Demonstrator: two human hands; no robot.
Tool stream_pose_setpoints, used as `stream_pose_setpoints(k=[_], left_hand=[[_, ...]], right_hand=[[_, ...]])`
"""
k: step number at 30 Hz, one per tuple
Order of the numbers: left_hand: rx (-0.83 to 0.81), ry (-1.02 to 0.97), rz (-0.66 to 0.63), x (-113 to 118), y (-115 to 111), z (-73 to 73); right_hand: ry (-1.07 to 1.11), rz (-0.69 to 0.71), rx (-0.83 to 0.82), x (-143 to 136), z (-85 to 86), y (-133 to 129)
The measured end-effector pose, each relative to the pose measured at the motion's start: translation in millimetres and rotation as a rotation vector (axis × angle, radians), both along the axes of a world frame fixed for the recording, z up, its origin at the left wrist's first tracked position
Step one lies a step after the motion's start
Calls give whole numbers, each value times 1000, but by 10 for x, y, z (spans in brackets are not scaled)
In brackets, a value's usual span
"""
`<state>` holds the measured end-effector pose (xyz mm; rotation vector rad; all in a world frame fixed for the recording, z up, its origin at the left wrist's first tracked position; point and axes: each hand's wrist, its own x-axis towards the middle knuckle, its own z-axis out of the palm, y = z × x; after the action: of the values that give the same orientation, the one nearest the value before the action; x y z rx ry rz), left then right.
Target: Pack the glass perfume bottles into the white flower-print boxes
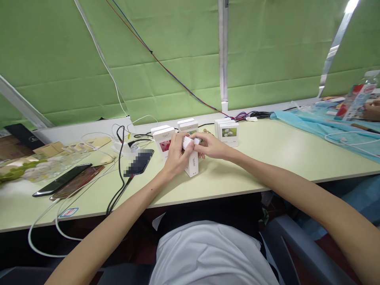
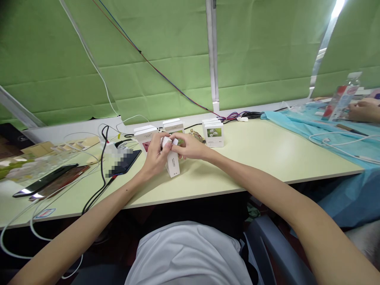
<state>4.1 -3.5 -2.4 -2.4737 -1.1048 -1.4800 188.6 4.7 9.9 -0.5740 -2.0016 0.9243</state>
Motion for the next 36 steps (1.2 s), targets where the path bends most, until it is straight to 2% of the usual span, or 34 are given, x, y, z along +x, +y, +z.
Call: stream_pose_setpoints(k=[36], left_hand=[[36,-26,9,-2,13,-14]], right_hand=[[-2,6,-1,-14,-10,-1]])
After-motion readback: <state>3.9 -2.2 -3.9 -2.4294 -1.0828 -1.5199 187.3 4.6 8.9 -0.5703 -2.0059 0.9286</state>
